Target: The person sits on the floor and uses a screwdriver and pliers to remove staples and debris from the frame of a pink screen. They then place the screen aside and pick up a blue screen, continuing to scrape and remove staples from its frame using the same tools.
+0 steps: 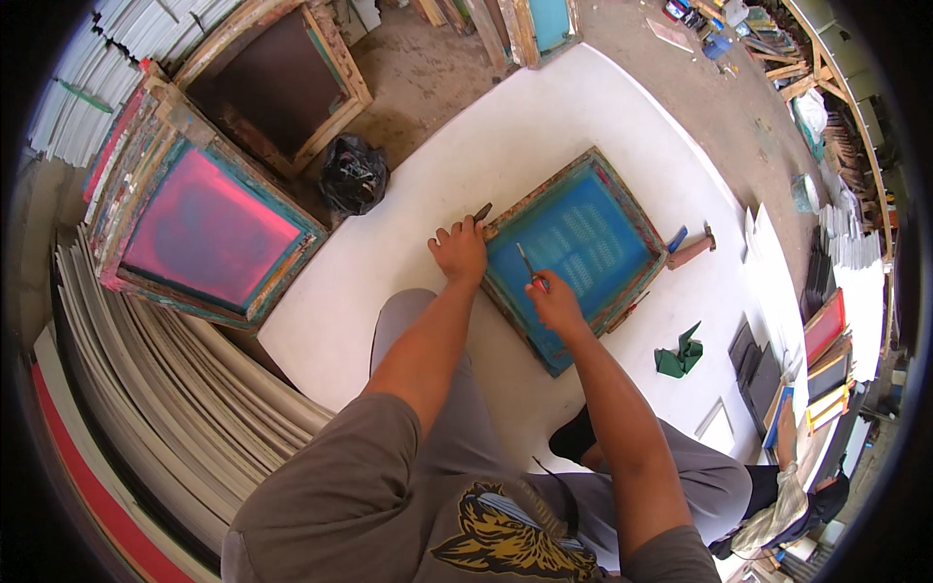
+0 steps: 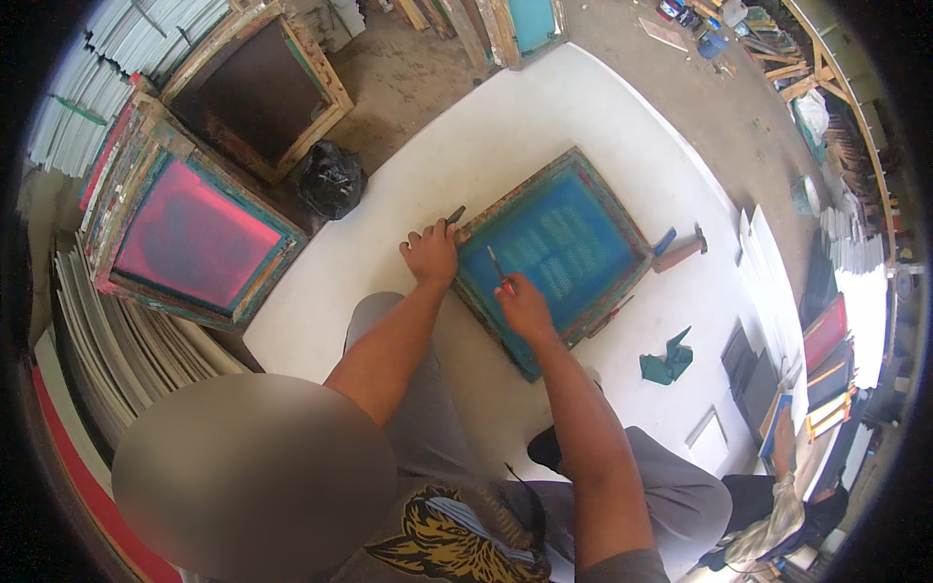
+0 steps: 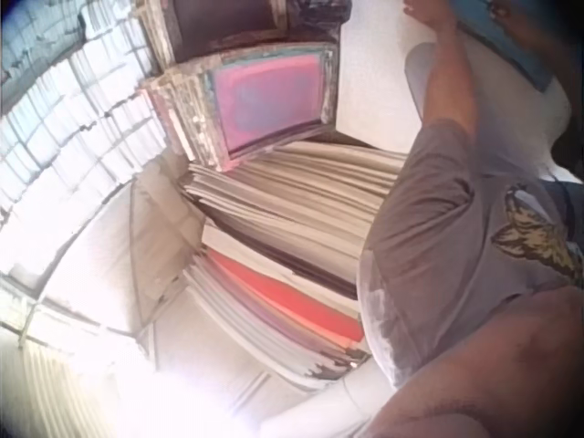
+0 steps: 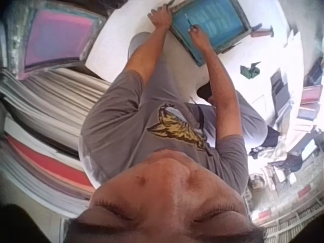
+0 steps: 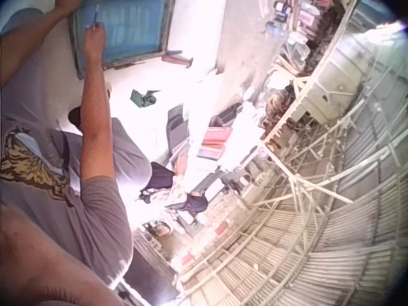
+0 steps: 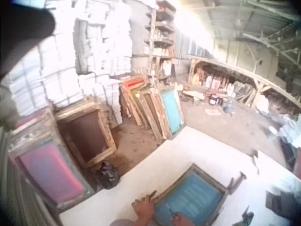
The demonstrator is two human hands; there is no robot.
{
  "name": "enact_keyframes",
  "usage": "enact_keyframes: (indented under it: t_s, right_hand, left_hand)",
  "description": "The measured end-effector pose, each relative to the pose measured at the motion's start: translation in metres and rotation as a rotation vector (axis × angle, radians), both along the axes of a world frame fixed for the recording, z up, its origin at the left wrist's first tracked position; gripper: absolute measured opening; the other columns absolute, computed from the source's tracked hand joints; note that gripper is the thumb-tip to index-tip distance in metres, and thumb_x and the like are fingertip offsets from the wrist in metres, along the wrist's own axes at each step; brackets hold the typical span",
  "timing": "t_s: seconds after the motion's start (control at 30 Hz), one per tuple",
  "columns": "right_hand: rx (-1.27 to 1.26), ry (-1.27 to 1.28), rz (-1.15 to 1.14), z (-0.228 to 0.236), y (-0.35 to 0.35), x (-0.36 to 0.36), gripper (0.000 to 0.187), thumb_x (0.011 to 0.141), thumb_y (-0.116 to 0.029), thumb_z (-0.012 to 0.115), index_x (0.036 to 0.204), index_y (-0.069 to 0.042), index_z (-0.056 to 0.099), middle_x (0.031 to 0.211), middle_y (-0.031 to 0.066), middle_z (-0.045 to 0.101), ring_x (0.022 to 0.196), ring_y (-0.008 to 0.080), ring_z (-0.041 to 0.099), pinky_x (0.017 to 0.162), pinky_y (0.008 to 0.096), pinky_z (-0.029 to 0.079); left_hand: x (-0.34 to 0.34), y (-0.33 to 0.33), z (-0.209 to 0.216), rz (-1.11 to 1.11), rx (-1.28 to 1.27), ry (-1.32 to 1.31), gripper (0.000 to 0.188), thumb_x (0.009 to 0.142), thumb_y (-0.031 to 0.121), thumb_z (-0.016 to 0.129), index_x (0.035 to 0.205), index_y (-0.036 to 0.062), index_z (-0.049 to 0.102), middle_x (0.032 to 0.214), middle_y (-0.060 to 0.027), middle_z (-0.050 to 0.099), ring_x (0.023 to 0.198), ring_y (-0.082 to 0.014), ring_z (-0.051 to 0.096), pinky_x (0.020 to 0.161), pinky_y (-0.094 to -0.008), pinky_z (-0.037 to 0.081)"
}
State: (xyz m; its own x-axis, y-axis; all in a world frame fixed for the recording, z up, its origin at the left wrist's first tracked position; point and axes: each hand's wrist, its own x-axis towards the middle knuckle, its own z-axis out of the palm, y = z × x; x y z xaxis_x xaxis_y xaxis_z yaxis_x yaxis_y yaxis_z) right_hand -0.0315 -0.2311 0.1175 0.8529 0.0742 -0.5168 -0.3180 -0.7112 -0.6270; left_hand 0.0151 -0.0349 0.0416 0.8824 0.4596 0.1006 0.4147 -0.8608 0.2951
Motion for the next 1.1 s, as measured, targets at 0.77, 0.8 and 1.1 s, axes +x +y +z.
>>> enact_keyframes:
  t_s: [0.77,0.8,1.1]
  right_hand:
    - [0.027,-0.083,0.149,-0.013,0.007,0.025,0.041,0.099,-0.021,0.064,0.138,-0.012,0.055,0.105,0.0226,0.071,0.094,0.0466,0.069,0.082,0.0549,0.054]
    - [0.024,-0.076,0.160,-0.011,0.005,0.027,0.042,0.099,-0.021,0.063,0.139,-0.012,0.055,0.106,0.0229,0.071,0.095,0.0463,0.069,0.082,0.0548,0.054]
    - [0.140,-0.162,0.122,-0.028,0.013,0.019,0.044,0.102,-0.019,0.061,0.145,-0.014,0.056,0.111,0.0194,0.072,0.099,0.0414,0.070,0.084,0.0499,0.055]
  left_hand:
    - [0.032,0.013,0.011,-0.104,-0.082,0.421,0.034,0.107,0.038,0.044,0.114,0.0132,0.067,0.117,-0.0098,0.068,0.112,-0.0329,0.064,0.094,-0.0539,0.049]
    - [0.034,0.012,0.012,-0.101,-0.080,0.434,0.034,0.107,0.038,0.044,0.114,0.0130,0.066,0.117,-0.0097,0.068,0.112,-0.0325,0.064,0.094,-0.0536,0.049]
    - [0.034,0.021,0.006,-0.035,-0.168,0.391,0.038,0.107,0.037,0.043,0.110,0.0111,0.071,0.120,-0.0091,0.068,0.114,-0.0315,0.063,0.098,-0.0524,0.047]
